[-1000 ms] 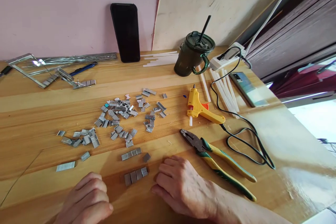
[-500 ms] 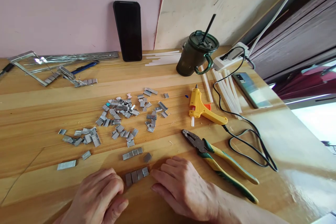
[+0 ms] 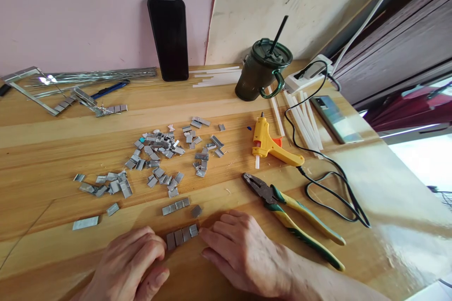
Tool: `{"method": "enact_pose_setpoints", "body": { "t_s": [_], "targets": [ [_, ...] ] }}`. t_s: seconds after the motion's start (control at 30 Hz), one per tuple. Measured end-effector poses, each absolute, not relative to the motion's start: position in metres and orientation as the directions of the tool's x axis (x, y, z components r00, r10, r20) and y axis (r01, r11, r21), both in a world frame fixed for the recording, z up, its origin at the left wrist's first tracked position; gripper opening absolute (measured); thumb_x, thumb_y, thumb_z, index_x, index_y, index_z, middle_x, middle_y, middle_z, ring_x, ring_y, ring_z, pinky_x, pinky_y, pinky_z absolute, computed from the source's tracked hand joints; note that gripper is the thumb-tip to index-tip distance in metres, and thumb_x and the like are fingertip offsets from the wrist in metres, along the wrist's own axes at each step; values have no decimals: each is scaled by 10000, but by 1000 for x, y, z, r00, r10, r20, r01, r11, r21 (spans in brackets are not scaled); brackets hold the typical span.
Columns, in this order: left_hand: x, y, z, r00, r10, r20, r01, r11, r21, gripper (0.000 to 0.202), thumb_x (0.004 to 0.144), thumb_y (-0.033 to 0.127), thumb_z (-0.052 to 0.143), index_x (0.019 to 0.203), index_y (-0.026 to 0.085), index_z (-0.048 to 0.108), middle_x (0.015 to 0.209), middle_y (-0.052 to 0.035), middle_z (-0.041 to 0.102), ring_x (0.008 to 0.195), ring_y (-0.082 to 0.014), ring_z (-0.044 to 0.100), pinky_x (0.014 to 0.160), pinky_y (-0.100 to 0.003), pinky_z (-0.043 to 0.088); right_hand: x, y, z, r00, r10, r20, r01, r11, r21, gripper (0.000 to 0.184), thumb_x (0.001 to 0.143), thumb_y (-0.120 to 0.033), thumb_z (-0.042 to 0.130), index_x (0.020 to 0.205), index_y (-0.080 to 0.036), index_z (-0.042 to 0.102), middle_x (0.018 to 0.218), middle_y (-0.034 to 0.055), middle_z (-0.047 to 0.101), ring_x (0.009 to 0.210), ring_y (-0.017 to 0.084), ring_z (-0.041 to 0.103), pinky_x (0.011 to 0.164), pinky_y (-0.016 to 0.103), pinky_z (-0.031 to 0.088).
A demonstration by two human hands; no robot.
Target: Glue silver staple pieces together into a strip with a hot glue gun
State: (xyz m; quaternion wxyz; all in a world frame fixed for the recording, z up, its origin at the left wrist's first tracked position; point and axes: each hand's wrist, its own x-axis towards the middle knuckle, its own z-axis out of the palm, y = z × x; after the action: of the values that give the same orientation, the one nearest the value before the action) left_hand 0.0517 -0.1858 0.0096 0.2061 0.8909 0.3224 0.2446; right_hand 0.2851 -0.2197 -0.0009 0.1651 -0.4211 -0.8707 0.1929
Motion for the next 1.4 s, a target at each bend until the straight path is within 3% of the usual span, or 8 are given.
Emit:
{"method": "enact_pose_setpoints", "body": {
  "t_s": [0.17, 0.37, 0.6, 0.77, 1.03, 1.17, 1.4],
  "targets": [
    [51, -188, 8, 681, 674, 286, 475, -704, 528, 355, 1030, 388, 307, 767, 229, 484, 604, 34, 618, 553, -106, 606, 585, -194, 495, 286, -220, 1, -595, 794, 124, 674, 577, -461, 93, 866, -167, 568, 792, -158, 622, 644, 12, 639, 534, 167, 543, 520, 336, 422],
    [47, -186, -1, 637, 734, 237, 564, -653, 505, 238, 979, 225, 419, 745, 231, 461, 559, 62, 519, 482, -106, 526, 501, -208, 425, 286, -220, -4, -577, 797, 177, 649, 580, -492, 135, 897, -211, 559, 802, -154, 635, 643, 1, 628, 533, 160, 519, 513, 314, 392],
    [50, -184, -11, 599, 775, 200, 691, -627, 360, 298, 973, 391, 436, 713, 245, 427, 556, 66, 528, 467, -125, 558, 470, -237, 416, 287, -218, -9, -556, 798, 232, 637, 588, -498, 282, 955, -197, 444, 735, -162, 617, 617, -2, 593, 529, 153, 472, 525, 300, 376],
    [56, -184, -9, 601, 771, 211, 711, -636, 300, 317, 980, 384, 414, 694, 250, 399, 541, 68, 511, 456, -136, 545, 467, -253, 404, 286, -220, -8, -556, 802, 217, 640, 581, -503, 259, 949, -196, 457, 749, -163, 620, 625, 3, 604, 535, 155, 481, 520, 302, 372],
    [58, -183, -7, 619, 761, 195, 708, -648, 281, 324, 989, 381, 392, 693, 250, 396, 542, 63, 517, 458, -142, 551, 462, -260, 405, 286, -220, -7, -546, 805, 232, 646, 581, -496, 288, 954, -193, 442, 740, -162, 632, 616, 7, 604, 534, 158, 494, 526, 305, 397],
    [56, -183, -6, 620, 758, 201, 686, -648, 330, 319, 1003, 352, 371, 705, 249, 416, 546, 64, 531, 458, -137, 556, 461, -257, 410, 286, -219, -7, -545, 801, 246, 635, 586, -503, 303, 960, -193, 426, 748, -155, 638, 613, 8, 603, 522, 156, 483, 513, 302, 387],
    [52, -183, -6, 665, 708, 239, 626, -703, 338, 327, 979, 508, 384, 886, 231, 532, 666, 19, 634, 583, -163, 651, 535, -260, 508, 286, -220, -8, -544, 804, 242, 636, 583, -506, 208, 938, -175, 463, 884, -133, 659, 612, 12, 613, 511, 164, 489, 513, 305, 370]
  ]
}}
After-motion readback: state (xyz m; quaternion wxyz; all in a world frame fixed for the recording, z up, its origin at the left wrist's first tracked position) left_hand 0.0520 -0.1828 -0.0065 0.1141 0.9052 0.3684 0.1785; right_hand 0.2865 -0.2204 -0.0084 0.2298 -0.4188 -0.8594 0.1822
